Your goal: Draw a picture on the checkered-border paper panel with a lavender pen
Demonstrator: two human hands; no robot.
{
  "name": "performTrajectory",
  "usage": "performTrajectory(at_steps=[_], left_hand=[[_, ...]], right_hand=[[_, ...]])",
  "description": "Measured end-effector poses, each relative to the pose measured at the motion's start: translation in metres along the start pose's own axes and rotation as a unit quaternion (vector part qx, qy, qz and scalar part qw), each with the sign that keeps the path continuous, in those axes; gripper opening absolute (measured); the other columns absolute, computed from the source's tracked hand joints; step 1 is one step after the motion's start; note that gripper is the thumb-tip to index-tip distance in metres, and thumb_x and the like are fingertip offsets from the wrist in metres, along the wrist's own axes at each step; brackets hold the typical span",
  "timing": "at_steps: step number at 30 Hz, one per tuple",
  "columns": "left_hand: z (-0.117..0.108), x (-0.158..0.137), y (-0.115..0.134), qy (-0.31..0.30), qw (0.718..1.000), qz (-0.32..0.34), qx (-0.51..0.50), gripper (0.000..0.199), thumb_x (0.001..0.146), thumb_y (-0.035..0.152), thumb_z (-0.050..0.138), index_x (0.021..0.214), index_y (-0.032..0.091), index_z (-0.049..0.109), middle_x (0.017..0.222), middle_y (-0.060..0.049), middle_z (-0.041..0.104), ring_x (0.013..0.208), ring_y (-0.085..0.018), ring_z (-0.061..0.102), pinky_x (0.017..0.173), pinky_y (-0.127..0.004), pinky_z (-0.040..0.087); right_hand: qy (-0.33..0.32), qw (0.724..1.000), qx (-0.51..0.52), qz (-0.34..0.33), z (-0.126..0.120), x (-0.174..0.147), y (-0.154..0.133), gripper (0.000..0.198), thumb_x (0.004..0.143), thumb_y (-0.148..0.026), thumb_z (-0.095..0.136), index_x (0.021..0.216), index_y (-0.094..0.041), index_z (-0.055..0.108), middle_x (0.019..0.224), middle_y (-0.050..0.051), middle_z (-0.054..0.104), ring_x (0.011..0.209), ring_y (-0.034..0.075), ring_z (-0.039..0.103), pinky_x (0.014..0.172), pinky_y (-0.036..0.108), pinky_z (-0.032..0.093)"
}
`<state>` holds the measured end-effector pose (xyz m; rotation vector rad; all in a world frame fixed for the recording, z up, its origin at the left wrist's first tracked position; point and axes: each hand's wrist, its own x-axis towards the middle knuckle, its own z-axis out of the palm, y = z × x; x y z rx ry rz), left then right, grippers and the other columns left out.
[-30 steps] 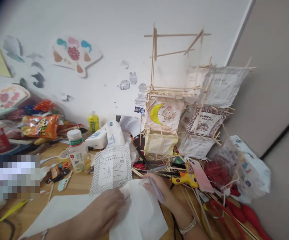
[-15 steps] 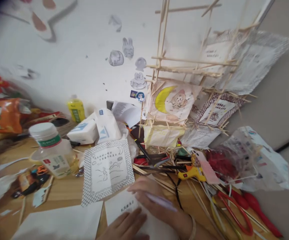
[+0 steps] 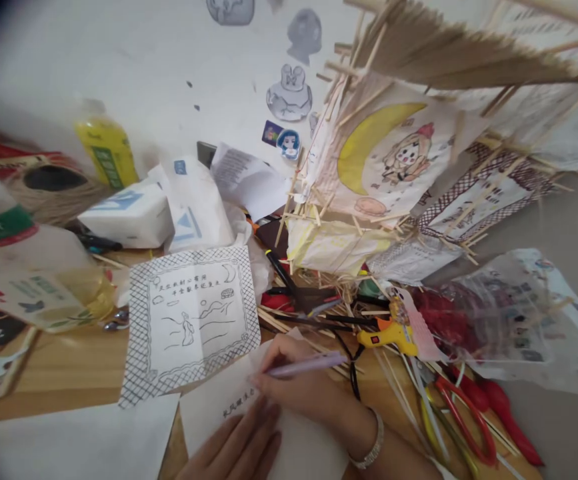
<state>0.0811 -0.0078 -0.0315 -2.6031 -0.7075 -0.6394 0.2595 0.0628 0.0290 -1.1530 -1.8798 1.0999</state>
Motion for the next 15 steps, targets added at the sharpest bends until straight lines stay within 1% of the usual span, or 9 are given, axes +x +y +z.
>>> performTrajectory(at_steps=[2,4,6,8,10,11,13,15], left_hand=[[0.008,-0.003,0.006,0.023,1.000,-0.019,-0.006,0.027,0.098,0.023,0.046,0.122,0.017,0.056,0.129,-0.008,0.058,0.117,-0.023,0.053,0.103,-0.036,0.028],[0.017,-0.004,0.013,0.055,0.998,-0.042,-0.008,0.025,0.097,0.025,0.047,0.117,0.016,0.058,0.126,-0.008,0.059,0.115,-0.026,0.054,0.102,-0.040,0.027],[0.021,-0.005,0.016,0.062,0.997,-0.049,-0.011,0.024,0.095,0.024,0.048,0.114,0.015,0.060,0.126,-0.010,0.059,0.114,-0.029,0.053,0.100,-0.042,0.029],[0.018,-0.005,0.016,0.047,0.998,-0.045,-0.018,0.025,0.094,0.024,0.049,0.114,0.014,0.059,0.128,-0.011,0.058,0.116,-0.030,0.051,0.097,-0.041,0.030],[0.009,-0.003,0.011,0.024,0.998,-0.038,-0.033,0.028,0.094,0.024,0.047,0.117,0.014,0.059,0.131,-0.012,0.056,0.118,-0.029,0.050,0.097,-0.040,0.030],[0.003,-0.002,0.007,0.017,0.998,-0.031,-0.045,0.030,0.095,0.024,0.046,0.119,0.014,0.058,0.131,-0.012,0.055,0.119,-0.027,0.050,0.098,-0.038,0.030],[-0.009,-0.001,0.000,-0.025,0.997,-0.010,-0.066,0.033,0.095,0.023,0.045,0.124,0.013,0.056,0.134,-0.011,0.054,0.122,-0.025,0.049,0.100,-0.035,0.031],[-0.018,0.001,-0.006,-0.041,0.996,-0.012,-0.073,0.033,0.095,0.022,0.044,0.125,0.013,0.056,0.134,-0.011,0.054,0.122,-0.024,0.048,0.099,-0.034,0.032]], right_hand=[[0.005,1.000,0.004,-0.024,0.003,0.004,0.000,0.023,0.078,-0.036,0.070,0.070,-0.020,0.057,0.063,-0.002,0.057,0.054,0.011,0.051,0.050,0.021,0.040],[0.000,0.998,0.024,-0.056,0.005,0.007,-0.002,0.024,0.079,-0.039,0.069,0.071,-0.019,0.058,0.067,-0.001,0.060,0.059,0.012,0.055,0.054,0.023,0.045],[-0.002,0.996,0.038,-0.081,0.004,0.009,-0.005,0.024,0.079,-0.040,0.069,0.072,-0.019,0.059,0.071,0.001,0.063,0.066,0.014,0.060,0.059,0.025,0.048],[0.006,0.996,0.019,-0.091,0.002,0.007,-0.005,0.024,0.080,-0.040,0.068,0.071,-0.019,0.060,0.070,0.002,0.064,0.065,0.014,0.061,0.059,0.025,0.049],[0.012,0.995,-0.042,-0.088,0.002,0.005,-0.003,0.026,0.083,-0.038,0.064,0.066,-0.019,0.058,0.063,0.000,0.062,0.057,0.013,0.058,0.054,0.023,0.046],[0.011,0.993,-0.080,-0.087,0.002,0.003,-0.001,0.029,0.085,-0.037,0.060,0.063,-0.019,0.055,0.059,-0.001,0.060,0.053,0.012,0.055,0.051,0.023,0.043],[0.003,0.985,-0.141,-0.098,0.003,0.001,0.003,0.035,0.089,-0.034,0.053,0.057,-0.020,0.049,0.053,-0.002,0.056,0.048,0.011,0.051,0.049,0.023,0.039],[-0.007,0.978,-0.176,-0.114,0.004,0.001,0.005,0.037,0.090,-0.030,0.048,0.054,-0.021,0.044,0.052,-0.002,0.054,0.048,0.011,0.049,0.049,0.023,0.037]])
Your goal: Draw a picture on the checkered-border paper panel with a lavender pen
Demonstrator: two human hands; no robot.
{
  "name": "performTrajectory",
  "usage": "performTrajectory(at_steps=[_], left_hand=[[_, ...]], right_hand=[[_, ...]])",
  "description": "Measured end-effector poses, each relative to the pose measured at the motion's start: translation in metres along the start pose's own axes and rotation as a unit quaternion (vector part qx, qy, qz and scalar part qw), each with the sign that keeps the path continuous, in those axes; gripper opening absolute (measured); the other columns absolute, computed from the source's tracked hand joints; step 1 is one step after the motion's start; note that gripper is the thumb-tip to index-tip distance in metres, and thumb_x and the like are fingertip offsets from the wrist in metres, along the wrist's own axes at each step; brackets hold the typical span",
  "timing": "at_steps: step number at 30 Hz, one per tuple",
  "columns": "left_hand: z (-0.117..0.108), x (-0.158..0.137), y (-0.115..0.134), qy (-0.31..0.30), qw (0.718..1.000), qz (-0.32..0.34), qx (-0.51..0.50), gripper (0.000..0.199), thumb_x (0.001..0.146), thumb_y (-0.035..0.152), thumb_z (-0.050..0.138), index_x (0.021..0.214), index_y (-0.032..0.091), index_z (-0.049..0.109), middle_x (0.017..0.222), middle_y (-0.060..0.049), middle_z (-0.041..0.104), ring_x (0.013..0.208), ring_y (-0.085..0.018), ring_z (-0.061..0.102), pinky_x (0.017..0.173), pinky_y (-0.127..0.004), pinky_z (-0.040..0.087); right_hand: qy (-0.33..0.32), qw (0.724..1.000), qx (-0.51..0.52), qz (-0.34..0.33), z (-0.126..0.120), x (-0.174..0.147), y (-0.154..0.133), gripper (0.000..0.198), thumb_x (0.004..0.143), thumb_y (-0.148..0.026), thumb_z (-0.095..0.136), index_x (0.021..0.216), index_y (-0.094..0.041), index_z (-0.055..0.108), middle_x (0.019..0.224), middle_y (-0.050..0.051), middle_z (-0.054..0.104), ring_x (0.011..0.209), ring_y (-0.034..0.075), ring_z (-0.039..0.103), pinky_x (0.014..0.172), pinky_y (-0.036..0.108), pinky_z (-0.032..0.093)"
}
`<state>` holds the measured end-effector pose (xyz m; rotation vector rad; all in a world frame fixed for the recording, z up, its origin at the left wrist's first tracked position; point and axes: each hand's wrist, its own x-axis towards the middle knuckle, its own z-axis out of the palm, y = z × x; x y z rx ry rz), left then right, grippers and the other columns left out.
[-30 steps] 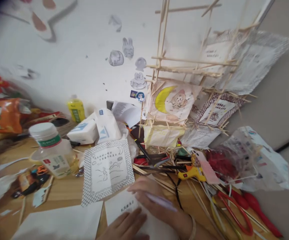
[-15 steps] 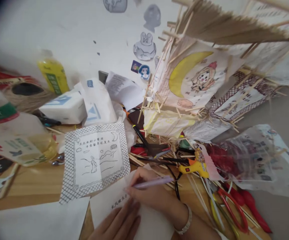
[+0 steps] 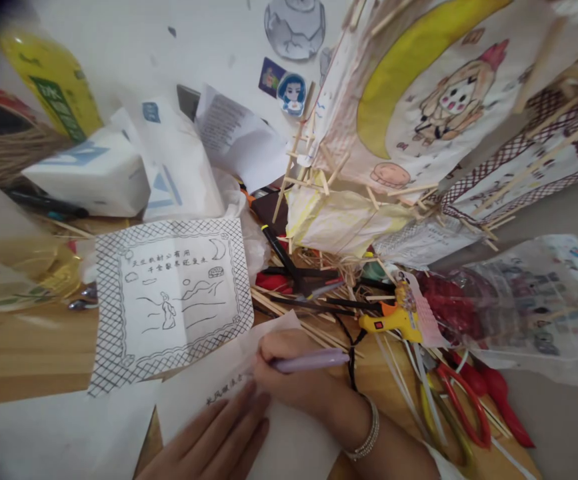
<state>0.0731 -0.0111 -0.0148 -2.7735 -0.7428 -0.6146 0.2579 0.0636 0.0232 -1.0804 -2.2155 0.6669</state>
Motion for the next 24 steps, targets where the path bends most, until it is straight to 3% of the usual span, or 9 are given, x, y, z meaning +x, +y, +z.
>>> performTrajectory(at_steps=[8,14,18,24], left_hand=[[-0.003,0.000,0.002,-0.020,0.999,-0.013,-0.029,0.036,0.095,0.021,0.046,0.129,0.013,0.053,0.136,-0.012,0.052,0.127,-0.026,0.044,0.100,-0.035,0.033],[-0.002,-0.001,0.004,-0.014,0.999,-0.015,-0.033,0.039,0.095,0.025,0.047,0.131,0.014,0.053,0.137,-0.012,0.051,0.127,-0.027,0.044,0.100,-0.037,0.033],[-0.004,0.000,0.005,-0.028,0.999,-0.017,-0.024,0.038,0.095,0.023,0.045,0.131,0.013,0.053,0.137,-0.012,0.051,0.128,-0.027,0.044,0.100,-0.037,0.033],[-0.006,0.002,0.010,-0.040,0.997,-0.052,-0.044,0.042,0.094,0.026,0.049,0.135,0.016,0.050,0.142,-0.011,0.046,0.132,-0.029,0.038,0.102,-0.039,0.032]], right_hand=[[-0.015,0.999,-0.042,-0.031,-0.006,0.005,-0.006,0.037,0.088,-0.021,0.043,0.051,-0.022,0.033,0.047,-0.005,0.042,0.045,0.010,0.041,0.047,0.023,0.032],[0.033,0.996,0.082,0.012,-0.004,0.004,-0.010,0.024,0.087,-0.030,0.056,0.065,-0.022,0.049,0.060,-0.002,0.059,0.053,0.012,0.055,0.052,0.022,0.042],[0.006,1.000,0.002,-0.028,-0.004,0.002,-0.007,0.036,0.088,-0.024,0.050,0.054,-0.021,0.040,0.050,-0.004,0.050,0.045,0.010,0.047,0.048,0.023,0.035],[-0.024,0.996,-0.081,-0.041,-0.006,0.003,-0.010,0.036,0.087,-0.018,0.042,0.052,-0.022,0.035,0.049,-0.004,0.045,0.046,0.010,0.043,0.049,0.023,0.035]])
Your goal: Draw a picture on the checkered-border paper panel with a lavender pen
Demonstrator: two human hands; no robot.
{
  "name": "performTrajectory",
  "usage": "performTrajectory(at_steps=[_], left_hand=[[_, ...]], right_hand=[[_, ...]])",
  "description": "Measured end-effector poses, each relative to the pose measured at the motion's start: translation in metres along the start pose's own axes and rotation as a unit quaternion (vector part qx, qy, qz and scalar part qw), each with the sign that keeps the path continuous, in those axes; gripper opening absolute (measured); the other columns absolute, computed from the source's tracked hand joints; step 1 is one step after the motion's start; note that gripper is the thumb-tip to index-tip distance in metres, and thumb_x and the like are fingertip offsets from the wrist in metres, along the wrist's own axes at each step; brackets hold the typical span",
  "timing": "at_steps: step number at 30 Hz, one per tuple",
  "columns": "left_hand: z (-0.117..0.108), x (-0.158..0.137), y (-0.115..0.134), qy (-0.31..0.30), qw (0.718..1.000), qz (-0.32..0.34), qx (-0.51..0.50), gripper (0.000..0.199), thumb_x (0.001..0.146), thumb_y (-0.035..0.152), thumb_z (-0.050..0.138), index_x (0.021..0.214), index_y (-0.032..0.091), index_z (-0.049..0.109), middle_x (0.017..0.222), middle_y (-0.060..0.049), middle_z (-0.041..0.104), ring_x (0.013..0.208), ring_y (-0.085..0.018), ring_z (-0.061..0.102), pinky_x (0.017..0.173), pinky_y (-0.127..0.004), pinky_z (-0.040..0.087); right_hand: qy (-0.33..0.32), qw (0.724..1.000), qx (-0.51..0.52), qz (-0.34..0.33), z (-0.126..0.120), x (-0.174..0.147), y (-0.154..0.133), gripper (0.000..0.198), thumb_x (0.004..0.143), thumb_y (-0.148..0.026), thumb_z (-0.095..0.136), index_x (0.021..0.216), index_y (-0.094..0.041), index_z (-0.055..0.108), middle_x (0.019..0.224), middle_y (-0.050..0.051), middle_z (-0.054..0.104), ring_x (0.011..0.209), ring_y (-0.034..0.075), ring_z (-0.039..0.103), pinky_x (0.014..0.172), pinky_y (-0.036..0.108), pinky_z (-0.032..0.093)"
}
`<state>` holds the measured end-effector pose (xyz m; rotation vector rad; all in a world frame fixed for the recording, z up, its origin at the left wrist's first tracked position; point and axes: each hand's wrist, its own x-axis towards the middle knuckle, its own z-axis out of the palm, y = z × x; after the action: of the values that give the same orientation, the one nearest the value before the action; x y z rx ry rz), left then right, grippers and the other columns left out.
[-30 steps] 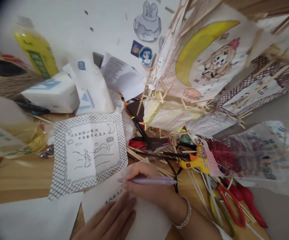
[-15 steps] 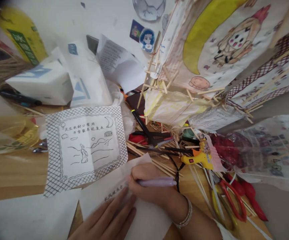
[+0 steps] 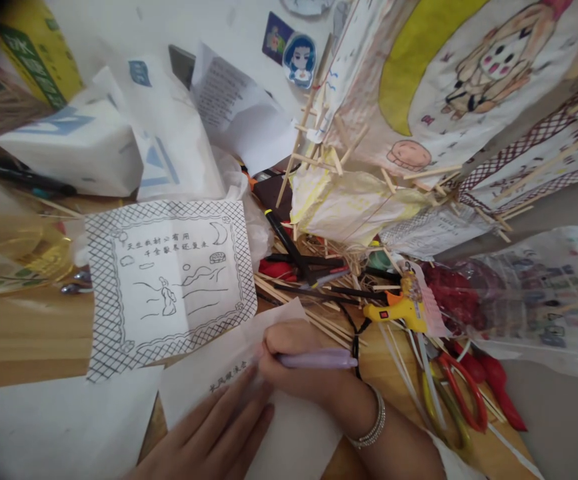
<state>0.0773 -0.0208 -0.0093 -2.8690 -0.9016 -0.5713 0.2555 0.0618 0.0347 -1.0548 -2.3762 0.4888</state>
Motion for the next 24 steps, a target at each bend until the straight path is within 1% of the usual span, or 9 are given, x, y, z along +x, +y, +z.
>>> performTrajectory(at_steps=[2,5,7,11,14,16,20,22,24], left_hand=[[0.0004,0.0007,0.0017,0.005,1.000,-0.013,0.010,0.040,0.094,0.026,0.049,0.132,0.015,0.052,0.141,-0.012,0.047,0.132,-0.030,0.038,0.102,-0.040,0.031],[0.0000,0.0010,0.0009,0.013,1.000,0.008,0.017,0.039,0.094,0.027,0.047,0.130,0.013,0.054,0.139,-0.013,0.049,0.131,-0.030,0.040,0.102,-0.040,0.031],[-0.0009,0.0008,-0.0007,0.009,1.000,0.020,0.012,0.040,0.094,0.026,0.047,0.131,0.013,0.053,0.140,-0.014,0.048,0.131,-0.030,0.040,0.102,-0.039,0.031],[-0.0011,0.0000,-0.0003,0.008,1.000,0.014,0.009,0.044,0.093,0.032,0.050,0.133,0.013,0.051,0.140,-0.015,0.047,0.131,-0.032,0.039,0.102,-0.041,0.031],[0.0006,-0.0002,0.0014,0.005,1.000,0.010,0.015,0.046,0.093,0.034,0.049,0.135,0.014,0.050,0.140,-0.014,0.047,0.131,-0.031,0.039,0.101,-0.042,0.031],[0.0008,0.0000,0.0013,0.003,1.000,0.012,0.016,0.045,0.093,0.033,0.049,0.135,0.015,0.049,0.140,-0.014,0.047,0.131,-0.031,0.039,0.101,-0.041,0.031],[-0.0027,0.0013,-0.0021,0.012,1.000,0.021,0.014,0.043,0.093,0.029,0.048,0.132,0.011,0.052,0.138,-0.015,0.049,0.129,-0.031,0.041,0.101,-0.041,0.030],[-0.0050,0.0021,-0.0036,0.009,0.999,0.025,0.021,0.041,0.093,0.028,0.048,0.131,0.011,0.053,0.137,-0.015,0.050,0.128,-0.031,0.042,0.100,-0.040,0.030],[-0.0062,0.0026,-0.0038,0.002,0.999,0.029,0.027,0.040,0.094,0.028,0.047,0.131,0.013,0.053,0.137,-0.013,0.050,0.128,-0.030,0.043,0.099,-0.039,0.031]], right_hand=[[0.004,1.000,-0.005,-0.009,-0.0004,0.0012,-0.0019,0.036,0.086,-0.017,0.041,0.051,-0.022,0.032,0.048,-0.004,0.044,0.045,0.010,0.042,0.048,0.023,0.034],[0.007,1.000,-0.010,-0.019,-0.0006,0.0021,-0.0038,0.036,0.085,-0.016,0.040,0.051,-0.022,0.032,0.048,-0.004,0.044,0.045,0.010,0.041,0.048,0.023,0.034],[0.005,1.000,-0.016,-0.014,-0.0010,0.0022,-0.0048,0.036,0.086,-0.016,0.039,0.051,-0.022,0.032,0.048,-0.004,0.043,0.046,0.010,0.041,0.048,0.023,0.034],[-0.012,1.000,-0.024,-0.015,-0.0018,0.0025,-0.0061,0.038,0.089,-0.018,0.038,0.051,-0.022,0.034,0.048,-0.004,0.043,0.047,0.010,0.041,0.049,0.023,0.034],[-0.005,0.999,-0.025,-0.026,-0.0006,0.0020,-0.0049,0.039,0.089,-0.019,0.039,0.050,-0.022,0.034,0.048,-0.004,0.044,0.046,0.010,0.041,0.049,0.024,0.034],[0.000,0.999,-0.022,-0.031,0.0007,0.0007,-0.0028,0.039,0.089,-0.018,0.040,0.050,-0.022,0.035,0.049,-0.004,0.046,0.046,0.010,0.042,0.050,0.024,0.035],[-0.005,0.999,-0.017,-0.045,0.0024,-0.0019,0.0006,0.036,0.088,-0.015,0.041,0.053,-0.022,0.039,0.051,-0.003,0.047,0.048,0.011,0.044,0.052,0.025,0.035],[-0.001,0.998,-0.014,-0.054,0.0024,-0.0020,0.0004,0.035,0.087,-0.014,0.041,0.053,-0.022,0.038,0.051,-0.004,0.047,0.048,0.011,0.042,0.052,0.025,0.034],[0.005,0.999,-0.013,-0.050,0.0016,-0.0011,-0.0012,0.034,0.085,-0.012,0.041,0.053,-0.022,0.036,0.051,-0.004,0.046,0.047,0.010,0.042,0.051,0.024,0.034]])
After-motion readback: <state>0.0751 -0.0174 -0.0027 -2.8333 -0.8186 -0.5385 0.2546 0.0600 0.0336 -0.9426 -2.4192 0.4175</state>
